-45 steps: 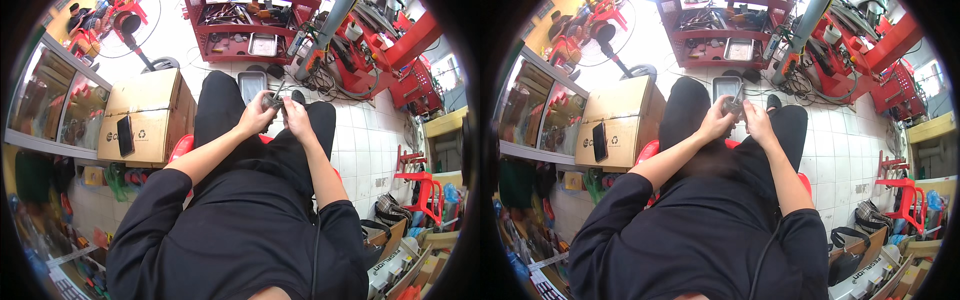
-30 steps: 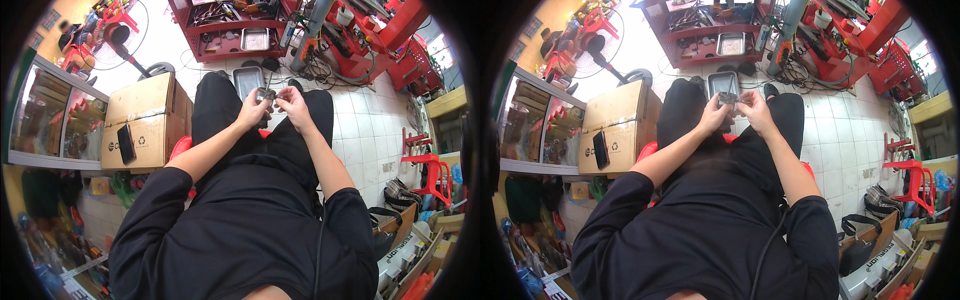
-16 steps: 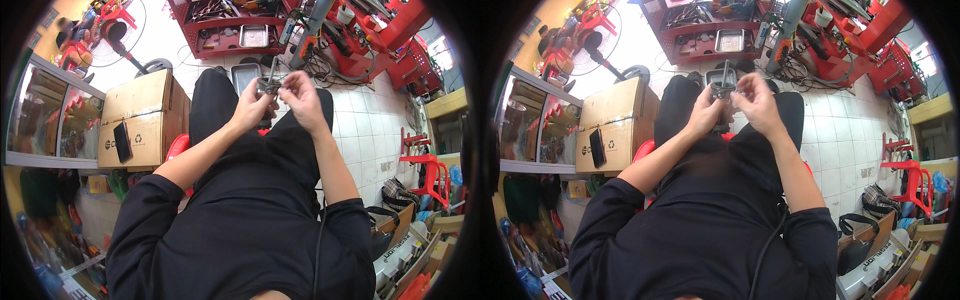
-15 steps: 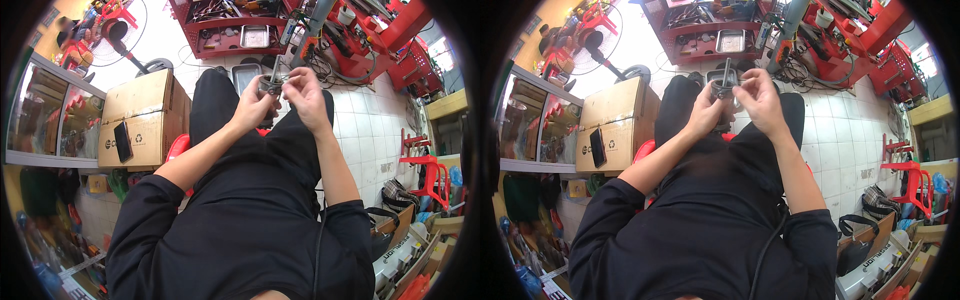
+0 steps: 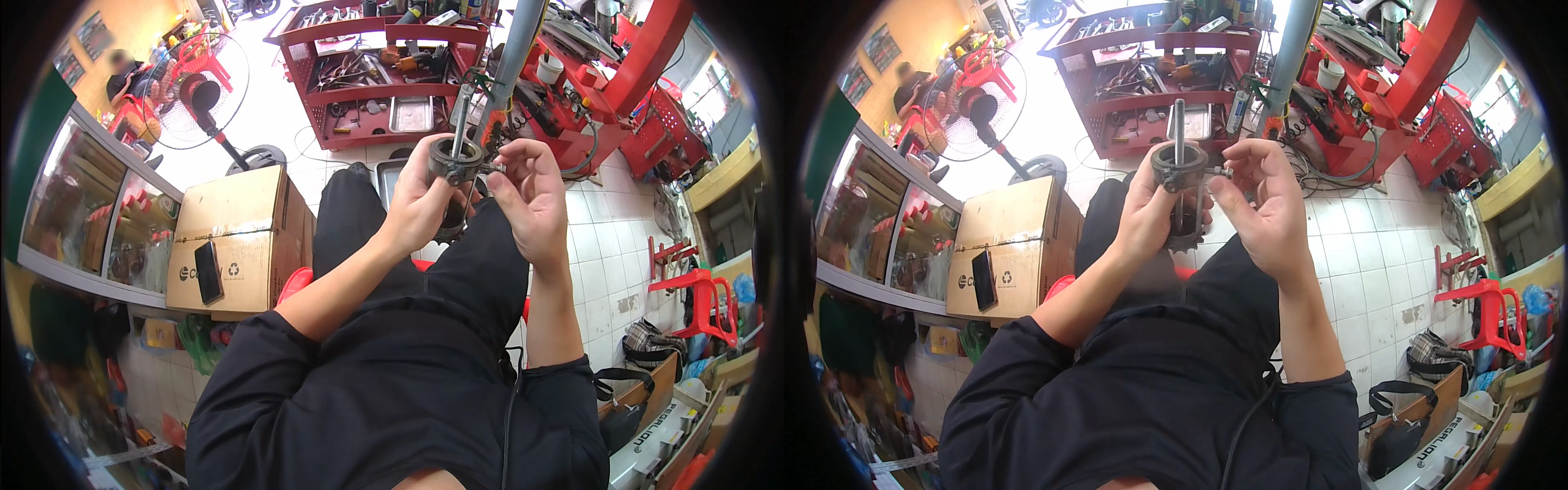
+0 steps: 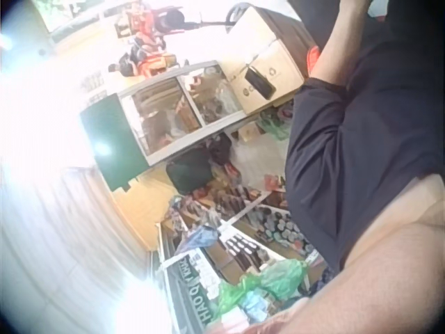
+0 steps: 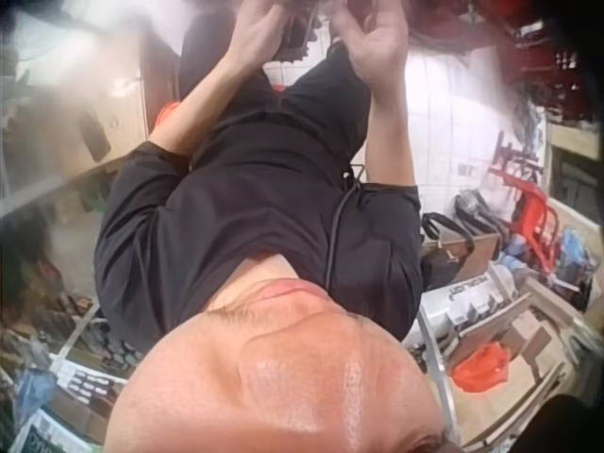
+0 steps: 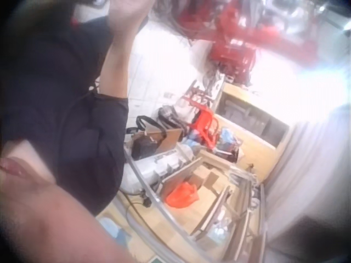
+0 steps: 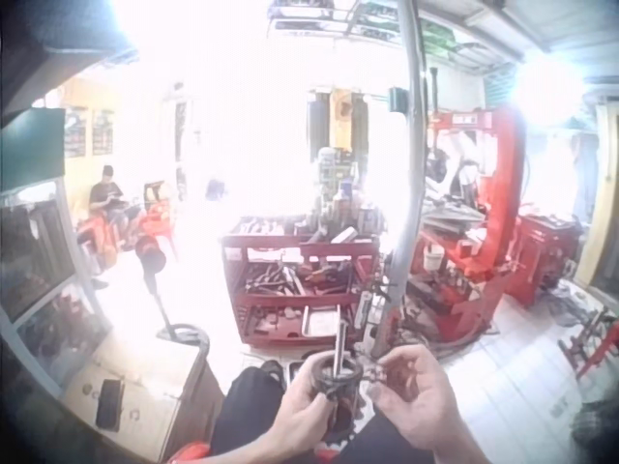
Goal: The person sits on a stool in a workshop and works on a mechanical part held in their lap. They use a small tool to manipulate a screw or bolt on the part, then remove a small metal component and place it into a tray on the floor.
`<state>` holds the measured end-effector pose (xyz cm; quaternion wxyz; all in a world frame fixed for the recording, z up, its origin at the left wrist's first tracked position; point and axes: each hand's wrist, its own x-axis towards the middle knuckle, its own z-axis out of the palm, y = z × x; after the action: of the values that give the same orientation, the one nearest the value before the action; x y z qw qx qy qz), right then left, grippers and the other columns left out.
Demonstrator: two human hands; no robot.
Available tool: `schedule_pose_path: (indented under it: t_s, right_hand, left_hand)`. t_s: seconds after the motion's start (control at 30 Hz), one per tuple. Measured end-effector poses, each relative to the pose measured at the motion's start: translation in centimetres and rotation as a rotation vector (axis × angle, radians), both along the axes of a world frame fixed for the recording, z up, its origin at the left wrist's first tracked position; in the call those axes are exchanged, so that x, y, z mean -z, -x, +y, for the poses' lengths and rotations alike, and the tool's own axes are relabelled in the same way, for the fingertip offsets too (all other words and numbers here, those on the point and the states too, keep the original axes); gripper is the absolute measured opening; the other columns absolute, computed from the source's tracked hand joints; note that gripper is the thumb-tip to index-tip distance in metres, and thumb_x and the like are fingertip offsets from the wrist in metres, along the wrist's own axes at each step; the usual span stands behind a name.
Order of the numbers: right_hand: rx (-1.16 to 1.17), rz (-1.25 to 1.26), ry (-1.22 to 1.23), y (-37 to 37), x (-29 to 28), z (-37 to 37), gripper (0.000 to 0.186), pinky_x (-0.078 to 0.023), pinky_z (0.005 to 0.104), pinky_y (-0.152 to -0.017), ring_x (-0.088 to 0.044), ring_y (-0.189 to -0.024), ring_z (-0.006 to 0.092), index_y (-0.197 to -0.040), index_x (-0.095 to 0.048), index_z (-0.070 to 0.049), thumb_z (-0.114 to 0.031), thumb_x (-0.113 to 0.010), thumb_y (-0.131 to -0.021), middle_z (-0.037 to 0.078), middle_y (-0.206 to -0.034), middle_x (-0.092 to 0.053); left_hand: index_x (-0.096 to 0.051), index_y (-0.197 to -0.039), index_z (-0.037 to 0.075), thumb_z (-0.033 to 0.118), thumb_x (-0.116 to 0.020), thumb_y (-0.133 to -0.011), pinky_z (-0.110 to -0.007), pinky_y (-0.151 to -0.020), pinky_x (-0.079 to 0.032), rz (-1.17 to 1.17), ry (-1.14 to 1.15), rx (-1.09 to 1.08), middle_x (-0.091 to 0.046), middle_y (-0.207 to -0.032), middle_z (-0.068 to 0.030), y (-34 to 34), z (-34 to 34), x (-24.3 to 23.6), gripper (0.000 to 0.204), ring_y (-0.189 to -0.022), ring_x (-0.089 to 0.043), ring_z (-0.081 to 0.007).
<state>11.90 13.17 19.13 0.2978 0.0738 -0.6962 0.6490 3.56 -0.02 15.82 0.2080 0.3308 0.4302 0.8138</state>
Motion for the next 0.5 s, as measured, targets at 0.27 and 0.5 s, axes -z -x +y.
schedule_pose_path:
  t_s: [0.27, 0.5]
  right_hand:
    - [-0.025, -0.288, -0.048, -0.6, 0.8, 1.5, 0.029, -0.04, 0.0212, -0.057, -0.048, -0.064, 0.0045, -0.088, -0.058, -0.002, -0.029, -0.059, -0.096, -0.002, -0.074, -0.053]
    - [-0.001, -0.329, -0.097, -0.2, 0.9, 0.9, 0.02, -0.042, 0.0214, -0.059, -0.05, -0.065, 0.0048, -0.091, -0.058, -0.002, -0.022, -0.06, -0.094, -0.002, -0.075, -0.055]
  left_hand:
    - [-0.04, -0.127, 0.002, 0.014, -0.049, -0.098, -0.027, -0.06, -0.053, 0.167, 0.039, -0.052, -0.06, -0.094, -0.0097, 0.2, -0.1, 1.5, 0.033, -0.071, -0.064, -0.0156]
    - [-0.042, -0.127, 0.001, 0.012, -0.051, -0.097, -0.027, -0.062, -0.054, 0.166, 0.108, -0.055, -0.059, -0.1, -0.009, 0.9, -0.8, 2.1, 0.033, -0.079, -0.063, -0.0149]
